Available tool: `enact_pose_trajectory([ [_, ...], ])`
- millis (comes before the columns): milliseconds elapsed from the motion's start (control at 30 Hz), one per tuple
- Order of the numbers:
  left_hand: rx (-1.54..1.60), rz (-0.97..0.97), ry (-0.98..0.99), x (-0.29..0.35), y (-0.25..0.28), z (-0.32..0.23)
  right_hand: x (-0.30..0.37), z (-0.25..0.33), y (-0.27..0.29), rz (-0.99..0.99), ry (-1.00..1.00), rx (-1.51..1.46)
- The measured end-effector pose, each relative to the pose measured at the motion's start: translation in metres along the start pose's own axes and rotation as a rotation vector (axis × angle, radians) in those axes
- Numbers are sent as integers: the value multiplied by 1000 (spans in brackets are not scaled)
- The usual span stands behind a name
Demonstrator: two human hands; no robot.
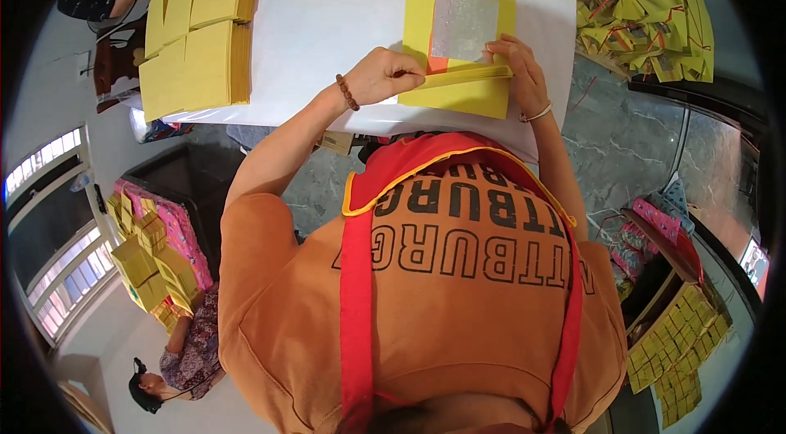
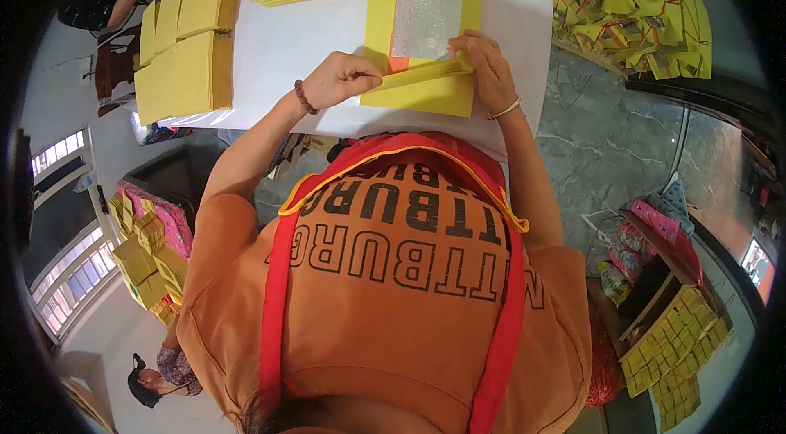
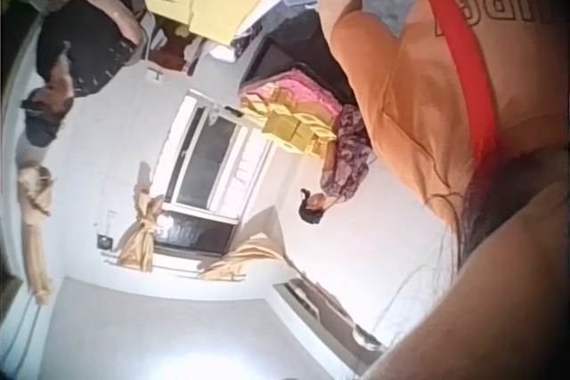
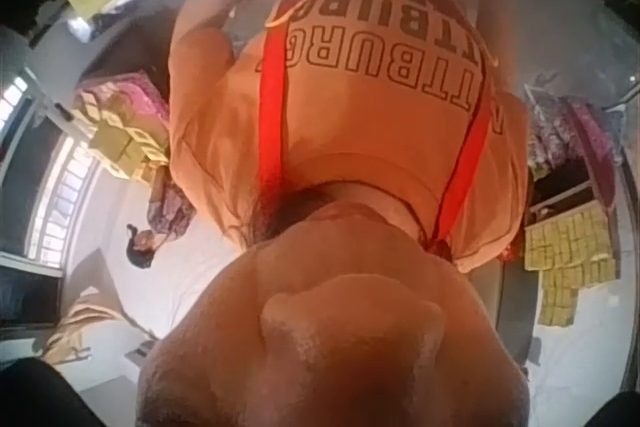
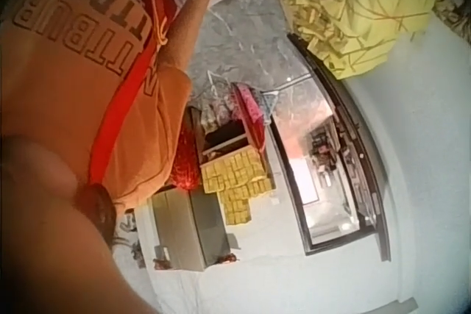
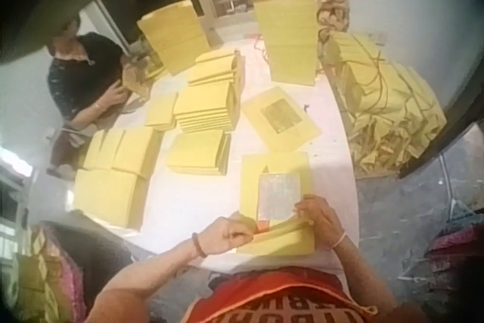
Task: Folding yellow sheets of joss paper with a central foil square into stacks.
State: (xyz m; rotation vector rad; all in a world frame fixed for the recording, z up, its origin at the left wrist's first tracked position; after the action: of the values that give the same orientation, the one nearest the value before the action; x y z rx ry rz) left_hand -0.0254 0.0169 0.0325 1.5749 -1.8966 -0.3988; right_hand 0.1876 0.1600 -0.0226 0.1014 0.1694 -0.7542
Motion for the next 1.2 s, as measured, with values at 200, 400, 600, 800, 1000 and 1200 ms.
enact_pose_trajectory([
  [200,166,64,110,-2,2,5,3,-9,2,40,4,-61],
  [400,233,63,130,-6,2,7,2,-10,9,142,59,5],
  [600,359,68,138,-4,13,10,2,-1,5,173,50,198],
  [800,-618,-338,-298,-8,17,9,4,-16,4,-9,-162,-182],
  [1000,-931,-551,-360,4,4,-4,3,25,9,173,209,252],
  [1200,-663,-463,-421,33,-15,-6,33,48,-1,249,248,429],
])
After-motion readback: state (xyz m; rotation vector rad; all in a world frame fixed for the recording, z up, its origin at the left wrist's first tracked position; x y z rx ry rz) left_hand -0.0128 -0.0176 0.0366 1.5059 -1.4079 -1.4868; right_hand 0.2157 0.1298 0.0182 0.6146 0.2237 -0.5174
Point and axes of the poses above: each hand's wrist, its own x-axis away from the middle knuckle, its own y-axis out of the back of the hand, z = x × y, the point moved 2 cm from there along -x, towards the middle knuckle, and after that the axes turned 13 degrees about -x, right-handed, at the moved point
